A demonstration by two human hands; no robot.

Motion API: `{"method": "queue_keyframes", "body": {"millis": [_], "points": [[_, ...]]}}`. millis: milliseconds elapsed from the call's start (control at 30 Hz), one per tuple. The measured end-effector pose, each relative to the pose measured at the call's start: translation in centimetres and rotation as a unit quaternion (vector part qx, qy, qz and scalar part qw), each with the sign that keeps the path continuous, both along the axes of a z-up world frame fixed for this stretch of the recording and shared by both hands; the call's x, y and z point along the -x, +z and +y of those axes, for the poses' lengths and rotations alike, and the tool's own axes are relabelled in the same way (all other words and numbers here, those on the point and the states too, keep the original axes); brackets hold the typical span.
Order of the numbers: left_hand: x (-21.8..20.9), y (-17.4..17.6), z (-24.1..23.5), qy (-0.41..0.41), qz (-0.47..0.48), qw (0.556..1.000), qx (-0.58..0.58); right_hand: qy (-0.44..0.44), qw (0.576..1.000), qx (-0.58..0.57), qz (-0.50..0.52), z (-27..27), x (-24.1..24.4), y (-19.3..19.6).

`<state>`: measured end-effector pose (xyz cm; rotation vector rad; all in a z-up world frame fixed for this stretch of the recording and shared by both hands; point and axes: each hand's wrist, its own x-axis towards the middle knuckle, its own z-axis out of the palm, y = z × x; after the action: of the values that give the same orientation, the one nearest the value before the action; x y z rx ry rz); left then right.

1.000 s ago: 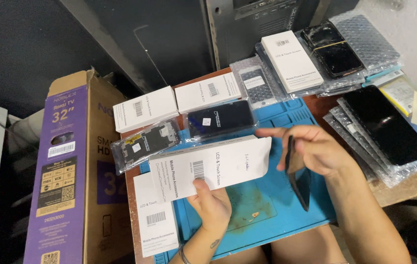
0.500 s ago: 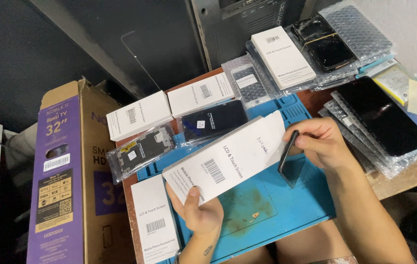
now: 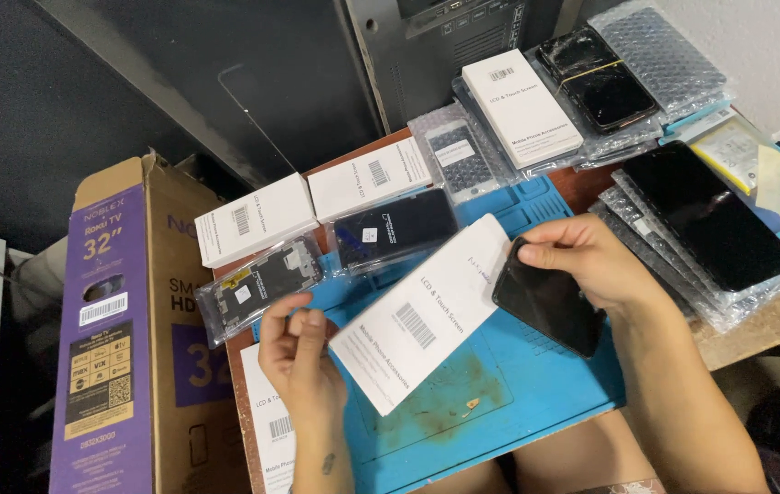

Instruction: The person opens several small white boxes labeled LCD & Touch Screen, removes bubble-wrapped smartphone display assemblies, and inspects them by turning them over to show the front and back. The person handles multiple display units one at a time and places them on a blue work surface.

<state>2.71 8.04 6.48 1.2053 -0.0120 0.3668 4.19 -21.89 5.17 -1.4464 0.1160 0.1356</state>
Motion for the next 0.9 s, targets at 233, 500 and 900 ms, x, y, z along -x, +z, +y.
{"method": "queue_keyframes", "body": {"millis": [233, 500, 900], "points": [[-0.6, 3.8, 0.4, -0.256, 0.324, 0.863, -0.289, 0.054, 0.997, 0.035, 0.034, 1.4, -0.3, -0.6], [-0.4, 3.6, 0.4, -0.384, 0.339, 0.739, -0.437, -0.083, 0.993, -0.068, -0.04, 1.1, -0.8, 0.0], [0.0, 5.7, -0.3, -0.379, 0.356, 0.6, -0.607, -0.216, 0.952, -0.207, -0.07, 0.8, -1.3, -0.8]]}}
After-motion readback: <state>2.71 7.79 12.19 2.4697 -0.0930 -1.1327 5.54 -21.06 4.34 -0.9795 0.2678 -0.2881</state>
